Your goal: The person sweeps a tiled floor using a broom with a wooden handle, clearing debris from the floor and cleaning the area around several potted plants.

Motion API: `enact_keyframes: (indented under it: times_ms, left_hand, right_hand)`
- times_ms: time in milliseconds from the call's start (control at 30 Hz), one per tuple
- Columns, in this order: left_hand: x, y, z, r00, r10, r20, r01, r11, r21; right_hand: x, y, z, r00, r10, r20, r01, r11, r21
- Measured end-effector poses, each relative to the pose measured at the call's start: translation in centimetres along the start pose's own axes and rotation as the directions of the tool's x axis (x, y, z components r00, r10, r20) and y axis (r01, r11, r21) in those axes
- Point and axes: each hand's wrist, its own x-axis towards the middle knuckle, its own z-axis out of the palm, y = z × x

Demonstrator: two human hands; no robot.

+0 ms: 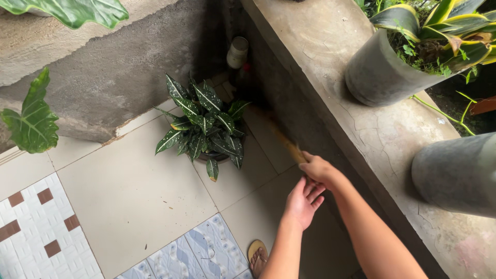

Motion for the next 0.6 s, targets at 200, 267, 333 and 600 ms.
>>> enact_keyframes:
  times_ms: [200,267,333,600]
  left_hand:
    - [-1.7,-1.6,-4.5,0.971,-0.148,-0.189,0.135,0.987,-0.084]
    - [-2.6,-2.5,-4.6,0.963,-0.163,-0.216,0.159,0.987,-0.036]
    - [-3.3,-3.3,-4.3,0.972,-0.126,-0.199,0.139,0.989,0.053]
    - [-3.2,-6.2,-1.3,0.987,-0.159,0.005,0.159,0.987,-0.010]
  right_hand:
    - [-2.7,3.6,6.0,0.969,0.172,0.178,-0.177,0.984,0.013]
    - [-7.7,3.7,5.3,0.940,0.247,0.234,-0.270,0.960,0.075]
    - [-11.3,3.5,2.5,0.918,0.222,0.330,-0.300,0.931,0.208]
    - [-18.7,4.2,-2.3,0.932,0.304,0.195,-0.360,0.834,0.417]
